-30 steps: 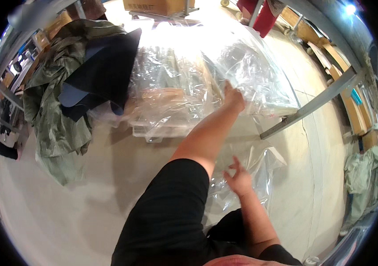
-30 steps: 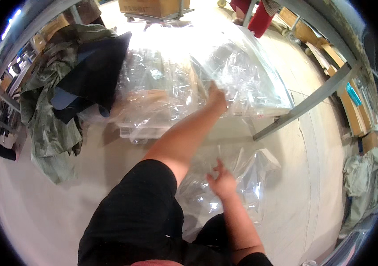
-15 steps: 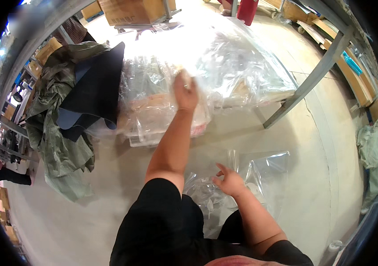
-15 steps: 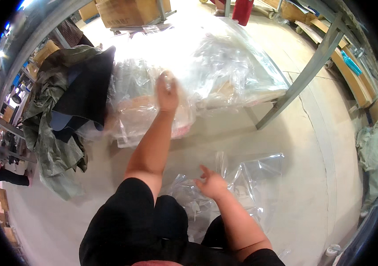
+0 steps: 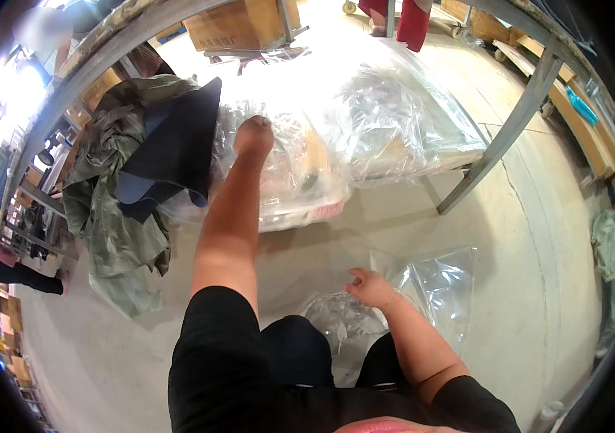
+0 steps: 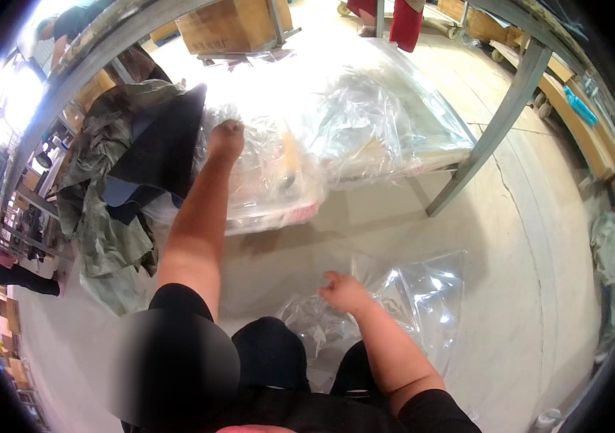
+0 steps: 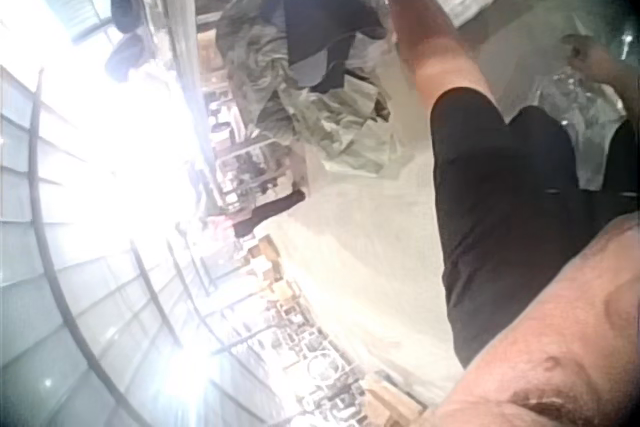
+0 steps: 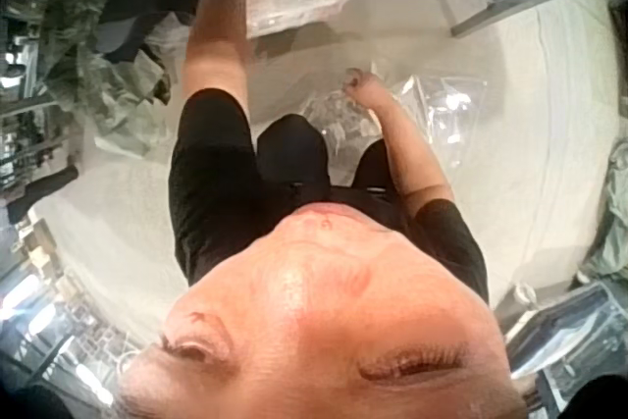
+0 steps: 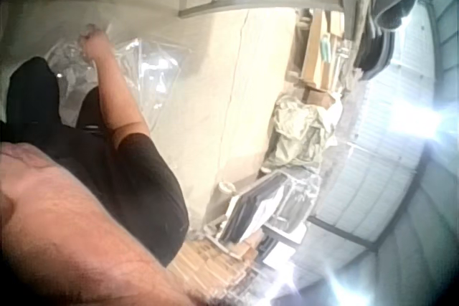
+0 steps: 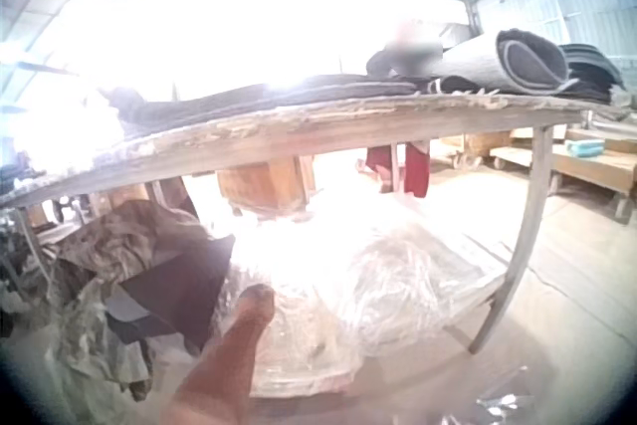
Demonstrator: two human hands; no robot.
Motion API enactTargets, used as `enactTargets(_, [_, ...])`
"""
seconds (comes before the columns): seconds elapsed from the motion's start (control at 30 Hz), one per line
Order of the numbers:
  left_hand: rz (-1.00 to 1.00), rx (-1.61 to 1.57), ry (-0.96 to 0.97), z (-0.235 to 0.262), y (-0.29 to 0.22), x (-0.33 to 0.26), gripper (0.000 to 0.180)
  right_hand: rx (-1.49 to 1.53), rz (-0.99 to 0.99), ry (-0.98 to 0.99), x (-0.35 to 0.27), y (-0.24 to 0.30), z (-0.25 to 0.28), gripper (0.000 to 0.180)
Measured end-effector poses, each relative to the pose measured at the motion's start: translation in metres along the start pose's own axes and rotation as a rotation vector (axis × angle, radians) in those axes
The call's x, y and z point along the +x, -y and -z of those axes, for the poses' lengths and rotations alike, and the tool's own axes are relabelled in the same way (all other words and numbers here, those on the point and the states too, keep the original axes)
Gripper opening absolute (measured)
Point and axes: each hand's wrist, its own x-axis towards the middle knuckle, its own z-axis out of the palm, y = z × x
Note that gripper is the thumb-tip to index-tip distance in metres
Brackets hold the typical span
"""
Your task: The person wraps black cylindrical items in large plastic sheets and arranges them on a table.
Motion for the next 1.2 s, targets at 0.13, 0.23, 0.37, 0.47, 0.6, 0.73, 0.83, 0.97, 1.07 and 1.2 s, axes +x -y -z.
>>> enactTargets(0.13, [-0.062, 0.299, 0.003, -0.017, 0.031, -0.01, 0.027, 0.009, 0.025, -0.013, 0.001, 0.0, 0.0, 0.058])
enactTargets(0.23, [-0.556, 0.792, 0.034, -0.031, -0.02, -0.028, 0.034, -0.021, -0.001, -0.056, 0.001, -0.005, 0.005, 0.053])
enactTargets(0.37, [-0.293, 0.33, 0.402, -0.065, -0.051, -0.019, 0.047, -0.087, 0.073, -0.085, 0.001, -0.007, -0.007, 0.054])
enactTargets(0.47, [-0.112, 0.347, 0.484, -0.099, -0.044, 0.0, 0.058, -0.087, 0.084, -0.006, -0.002, 0.018, -0.011, 0.054])
enactTargets(0.6, [-0.317, 0.033, 0.276, -0.109, -0.098, -0.053, 0.064, -0.092, 0.072, -0.052, -0.026, 0.004, -0.002, 0.057])
enactTargets(0.73, [-0.383, -0.283, 0.073, -0.099, -0.039, -0.145, 0.069, -0.172, 0.147, -0.071, -0.082, 0.054, 0.031, 0.062])
enactTargets(0.83, [-0.067, -0.551, 0.95, -0.024, 0.0, -0.235, 0.089, -0.419, 0.143, 0.008, -0.118, 0.099, 0.064, 0.05])
enactTargets(0.97, [-0.171, -0.453, 1.158, 0.089, 0.058, -0.369, 0.091, -0.606, 0.188, 0.241, -0.157, 0.191, 0.072, 0.03])
enactTargets(1.07, [0.058, -0.494, 1.086, 0.204, 0.055, -0.428, 0.072, -0.611, 0.283, 0.411, -0.192, 0.271, 0.055, 0.028])
enactTargets(1.2, [0.267, -0.283, 0.958, 0.32, 0.081, -0.495, 0.037, -0.708, 0.399, 0.621, -0.255, 0.408, 0.024, 0.031])
